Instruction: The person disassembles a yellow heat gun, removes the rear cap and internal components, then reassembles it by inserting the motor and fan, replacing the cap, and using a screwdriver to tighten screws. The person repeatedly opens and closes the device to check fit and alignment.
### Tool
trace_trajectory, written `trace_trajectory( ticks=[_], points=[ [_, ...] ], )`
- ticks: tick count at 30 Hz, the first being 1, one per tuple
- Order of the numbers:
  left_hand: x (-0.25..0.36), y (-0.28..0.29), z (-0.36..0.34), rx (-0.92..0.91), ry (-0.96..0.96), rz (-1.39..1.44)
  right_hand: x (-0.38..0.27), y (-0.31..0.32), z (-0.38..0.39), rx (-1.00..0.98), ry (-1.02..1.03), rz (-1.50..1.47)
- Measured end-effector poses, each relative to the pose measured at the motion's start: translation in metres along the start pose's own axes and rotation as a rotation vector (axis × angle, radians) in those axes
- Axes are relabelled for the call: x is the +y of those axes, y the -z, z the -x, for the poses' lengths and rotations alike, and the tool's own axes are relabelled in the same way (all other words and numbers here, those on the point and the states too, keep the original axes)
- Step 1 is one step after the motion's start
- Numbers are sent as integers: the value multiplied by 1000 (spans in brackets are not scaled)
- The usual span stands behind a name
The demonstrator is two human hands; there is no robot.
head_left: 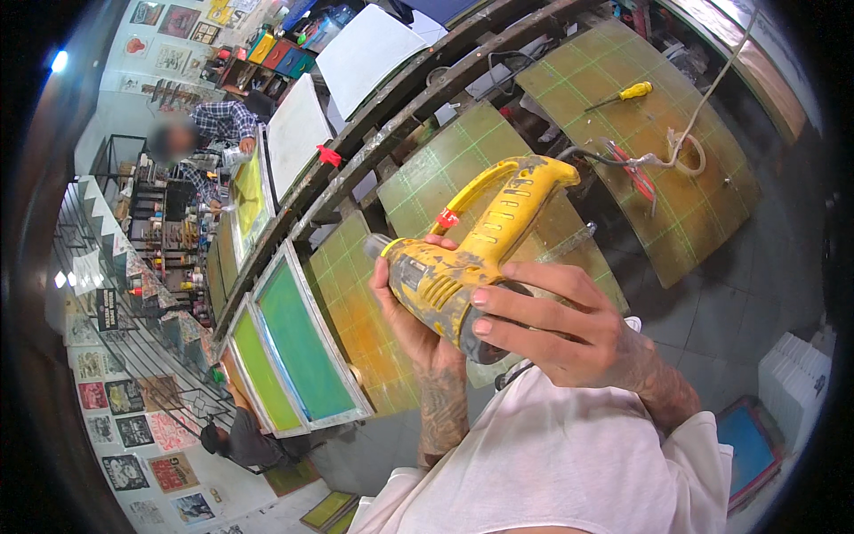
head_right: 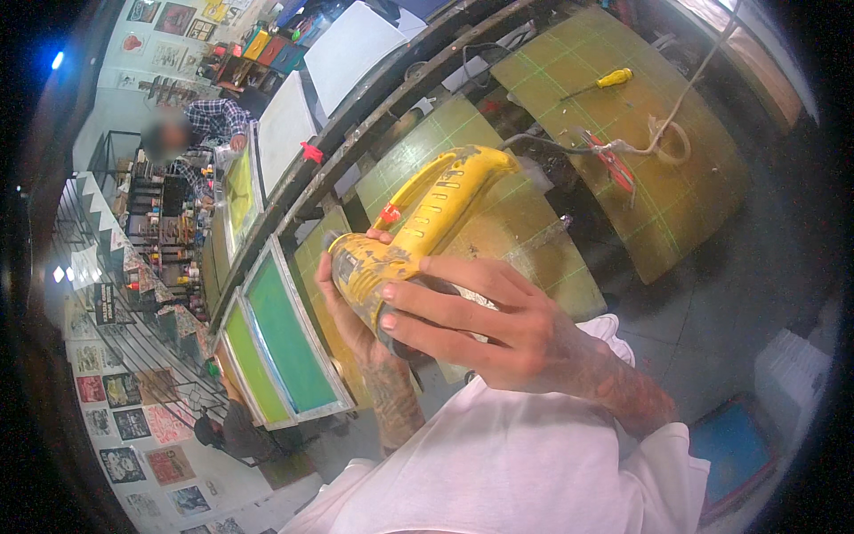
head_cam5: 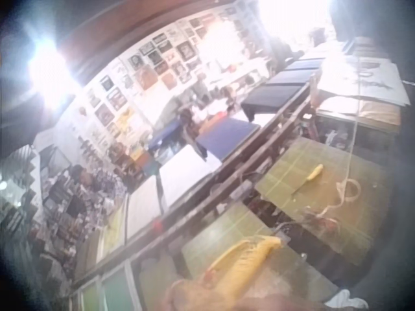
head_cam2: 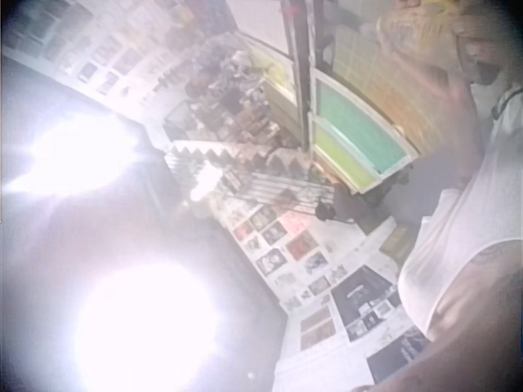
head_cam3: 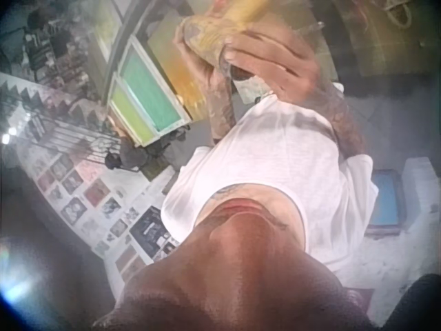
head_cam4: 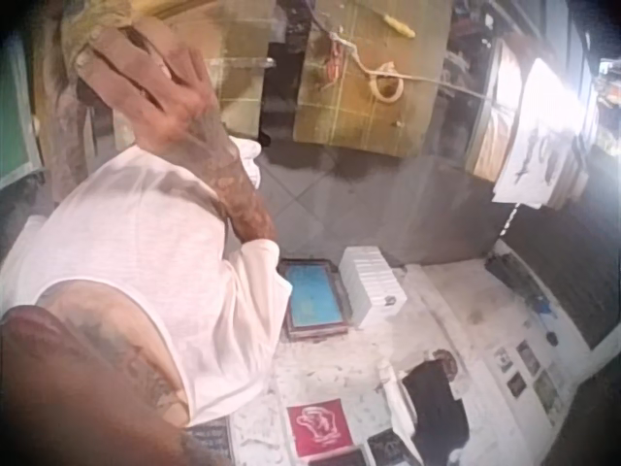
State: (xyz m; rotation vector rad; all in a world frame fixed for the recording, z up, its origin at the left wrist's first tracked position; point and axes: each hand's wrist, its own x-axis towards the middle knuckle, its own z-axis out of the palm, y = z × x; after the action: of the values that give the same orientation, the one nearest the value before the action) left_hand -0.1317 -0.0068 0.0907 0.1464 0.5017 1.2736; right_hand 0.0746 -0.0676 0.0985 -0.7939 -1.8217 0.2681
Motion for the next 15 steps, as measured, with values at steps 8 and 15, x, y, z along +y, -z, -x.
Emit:
trace_trajectory(
  ticks=[8,15],
  points=[
    [-9,-14,-3,-13,-231,-213,-9,-22,4,159,-280,-192],
    [0,-10,-9,5,-224,-146,-4,-21,10,47,51,149]
  ],
)
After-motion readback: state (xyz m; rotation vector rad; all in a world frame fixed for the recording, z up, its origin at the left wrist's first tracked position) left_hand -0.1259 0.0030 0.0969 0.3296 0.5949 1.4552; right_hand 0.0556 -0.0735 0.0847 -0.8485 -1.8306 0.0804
